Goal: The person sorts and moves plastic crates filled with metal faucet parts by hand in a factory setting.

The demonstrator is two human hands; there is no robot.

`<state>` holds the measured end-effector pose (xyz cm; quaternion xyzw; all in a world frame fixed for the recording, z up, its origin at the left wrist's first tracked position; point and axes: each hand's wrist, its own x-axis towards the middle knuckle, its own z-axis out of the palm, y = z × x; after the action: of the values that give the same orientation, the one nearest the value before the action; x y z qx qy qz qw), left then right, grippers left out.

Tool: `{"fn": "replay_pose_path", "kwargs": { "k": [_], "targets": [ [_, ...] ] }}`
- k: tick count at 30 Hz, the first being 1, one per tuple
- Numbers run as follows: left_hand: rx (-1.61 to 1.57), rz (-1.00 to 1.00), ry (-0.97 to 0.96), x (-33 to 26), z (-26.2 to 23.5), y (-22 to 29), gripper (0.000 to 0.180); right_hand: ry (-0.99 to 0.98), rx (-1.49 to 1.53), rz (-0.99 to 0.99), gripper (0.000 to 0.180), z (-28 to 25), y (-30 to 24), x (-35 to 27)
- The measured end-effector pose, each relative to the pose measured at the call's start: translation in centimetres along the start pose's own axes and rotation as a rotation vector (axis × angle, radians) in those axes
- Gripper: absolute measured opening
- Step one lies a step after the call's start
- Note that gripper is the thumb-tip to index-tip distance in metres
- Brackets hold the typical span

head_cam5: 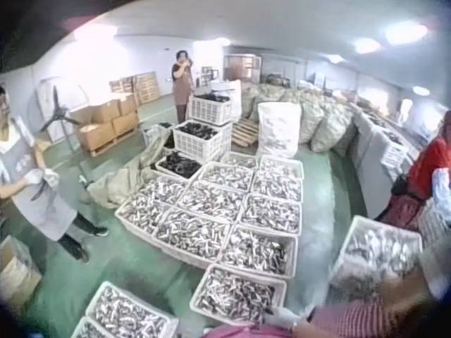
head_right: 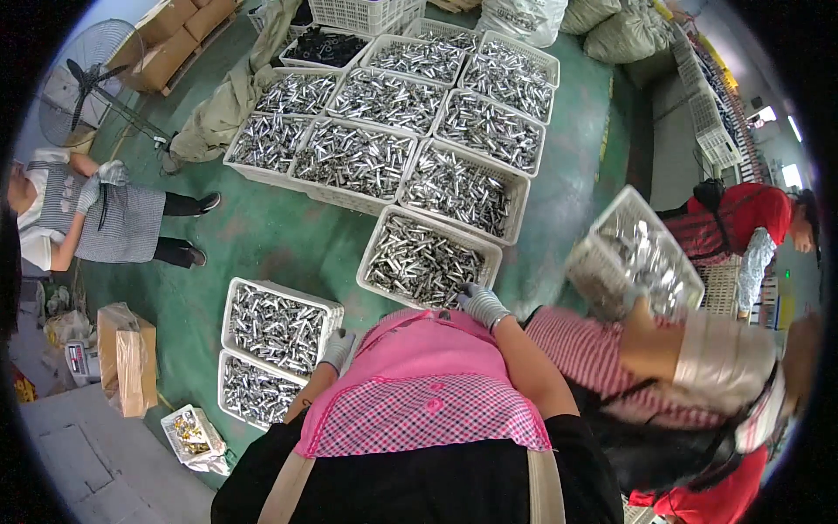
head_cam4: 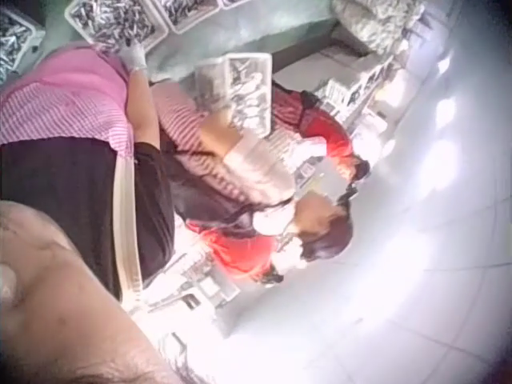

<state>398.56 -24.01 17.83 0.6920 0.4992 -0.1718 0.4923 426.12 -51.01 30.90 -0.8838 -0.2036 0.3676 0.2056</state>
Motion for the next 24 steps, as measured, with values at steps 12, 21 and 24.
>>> {"fn": "replay_pose_path", "kwargs": {
  "k": [12,21,24],
  "targets": [
    [0.025,-0.128,0.095,-1.6,5.1,-5.1,0.059,-0.085,0.120,0.137,0.045,0.5,4.8,-1.4],
    [-0.130,-0.451,0.259,-11.2,13.3,-4.2,0.060,-0.342,-0.052,-0.032,0.052,0.5,15.4,3.4],
    [-0.120,-0.518,0.293,-14.8,18.0,-2.8,0.059,-0.382,0.006,-0.007,0.053,0.6,20.2,4.7]
  ]
}}
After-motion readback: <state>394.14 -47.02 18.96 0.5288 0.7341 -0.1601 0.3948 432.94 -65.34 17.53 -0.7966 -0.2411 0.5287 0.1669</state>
